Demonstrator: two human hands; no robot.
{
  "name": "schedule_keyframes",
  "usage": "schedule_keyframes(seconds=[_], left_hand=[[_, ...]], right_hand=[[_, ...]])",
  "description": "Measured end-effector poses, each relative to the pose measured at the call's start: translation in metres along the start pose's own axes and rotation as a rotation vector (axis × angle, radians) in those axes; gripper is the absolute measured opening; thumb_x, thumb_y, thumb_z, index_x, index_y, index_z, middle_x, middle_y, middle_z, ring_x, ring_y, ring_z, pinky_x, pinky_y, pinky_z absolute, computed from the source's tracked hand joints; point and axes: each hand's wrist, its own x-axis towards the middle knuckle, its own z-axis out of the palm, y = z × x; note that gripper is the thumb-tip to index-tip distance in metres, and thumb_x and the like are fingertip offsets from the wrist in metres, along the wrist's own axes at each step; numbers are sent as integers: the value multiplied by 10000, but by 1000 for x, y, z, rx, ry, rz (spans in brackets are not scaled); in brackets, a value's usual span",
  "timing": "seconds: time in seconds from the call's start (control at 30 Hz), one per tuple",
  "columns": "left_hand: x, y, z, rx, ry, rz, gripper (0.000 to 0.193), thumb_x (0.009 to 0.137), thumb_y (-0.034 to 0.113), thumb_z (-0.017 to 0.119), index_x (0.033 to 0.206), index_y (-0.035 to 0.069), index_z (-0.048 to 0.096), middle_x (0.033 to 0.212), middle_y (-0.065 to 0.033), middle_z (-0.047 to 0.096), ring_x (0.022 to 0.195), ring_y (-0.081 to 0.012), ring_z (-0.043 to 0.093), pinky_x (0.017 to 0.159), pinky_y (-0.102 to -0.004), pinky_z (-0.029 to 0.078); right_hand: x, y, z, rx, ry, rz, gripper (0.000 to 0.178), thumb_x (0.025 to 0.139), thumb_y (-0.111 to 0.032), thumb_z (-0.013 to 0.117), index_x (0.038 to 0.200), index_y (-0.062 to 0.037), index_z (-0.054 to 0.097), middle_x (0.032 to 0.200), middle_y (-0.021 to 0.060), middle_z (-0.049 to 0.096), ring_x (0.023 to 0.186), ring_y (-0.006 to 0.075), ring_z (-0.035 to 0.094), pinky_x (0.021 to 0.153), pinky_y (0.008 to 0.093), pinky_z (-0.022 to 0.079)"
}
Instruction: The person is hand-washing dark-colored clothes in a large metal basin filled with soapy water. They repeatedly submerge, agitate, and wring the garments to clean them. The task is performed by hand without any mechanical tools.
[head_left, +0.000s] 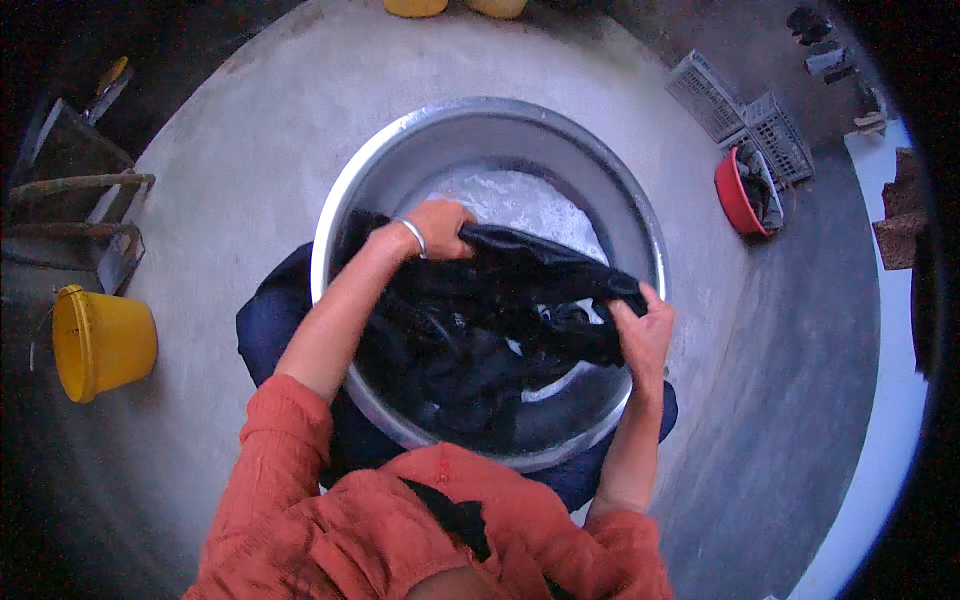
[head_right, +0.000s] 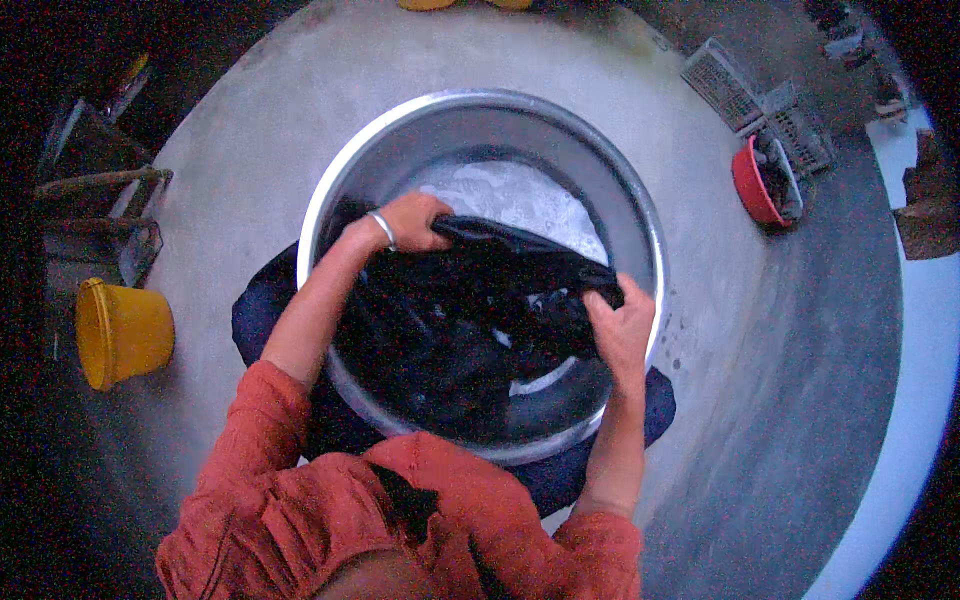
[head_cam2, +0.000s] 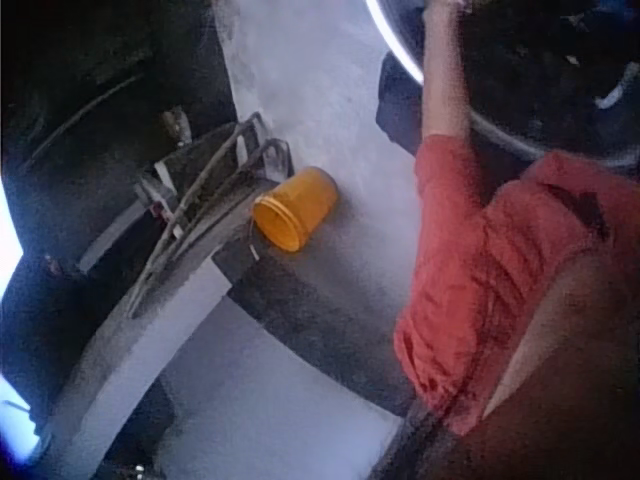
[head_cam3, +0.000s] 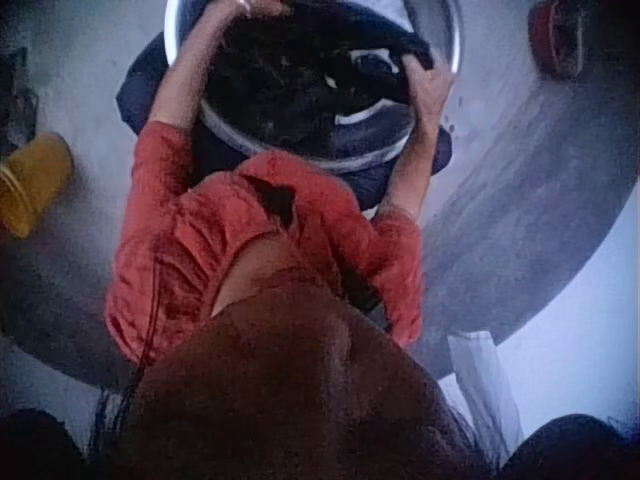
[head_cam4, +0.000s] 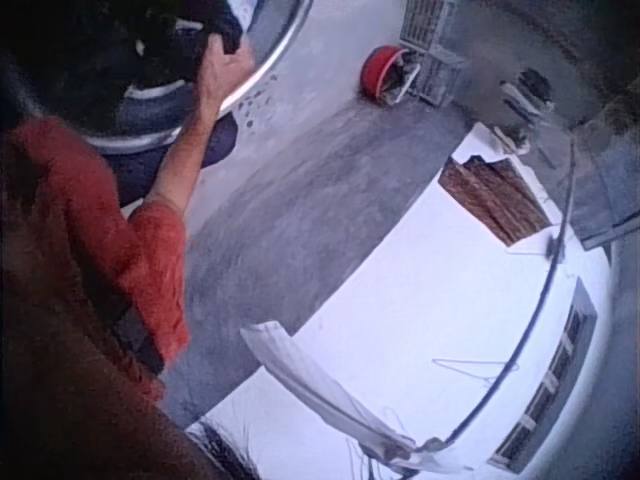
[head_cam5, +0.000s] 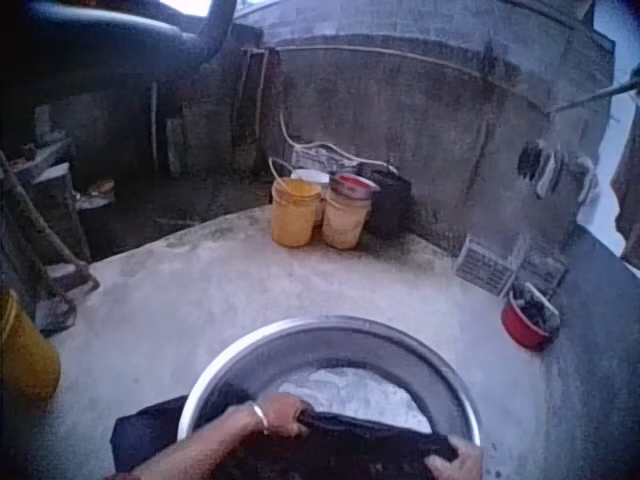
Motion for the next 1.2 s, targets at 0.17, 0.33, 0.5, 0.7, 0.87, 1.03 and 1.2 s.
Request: schedule_keyframes(seconds=[0.17,0.33,0.5,0.7,0.87,1.03,1.2], left_hand=[[-7,13,-15,-200,-284,-9,295,679,261,649,773,-17,622,680,-144,623,631,-227,599,590,-354,450],[-38,52,-71,-542,-372,246,291,647,221,679,623,-43,559,501,-39,519,456,-98,472,429,-279,362],[-36,27,-34,-1209,-227,13,156,606,129,648,660,-8,598,655,-37,578,578,-112,529,556,-236,413],[27,-18,62,-1335,-45,-768,407,798,362,546,974,-2,596,937,-125,626,797,-236,609,729,-360,491],[26,-16,85,-1244,200,-614,782,698,268,708,1297,25,267,1189,-156,474,1019,-262,513,847,-374,441],[30,-30,112,-1069,385,-467,508,726,139,637,1197,64,464,1085,-97,557,970,-203,523,835,-343,434],[42,10,84,-1149,333,-616,663,640,-63,509,1273,105,402,1011,-137,570,886,-247,534,733,-356,456]], right_hand=[[-13,-27,-7,102,47,113,185,666,-60,615,827,31,602,684,24,587,652,103,534,618,253,440],[-38,-45,-48,389,144,63,223,661,-20,609,877,30,597,758,11,588,696,90,541,654,231,442],[9,-67,-16,46,364,-245,225,686,-33,604,904,19,592,723,34,580,686,102,540,649,240,442],[84,84,67,-130,-258,77,634,686,-382,673,1185,-48,470,1045,217,568,990,297,552,869,351,413],[98,116,127,-314,-343,170,701,704,-460,646,1275,-131,409,1232,264,403,1145,414,401,938,419,364],[82,124,189,-123,-551,-83,395,702,-243,608,1033,-30,573,910,201,607,909,322,573,779,388,444],[120,177,139,23,-180,426,401,659,-175,603,1036,-39,603,886,162,617,788,222,581,737,343,453]])
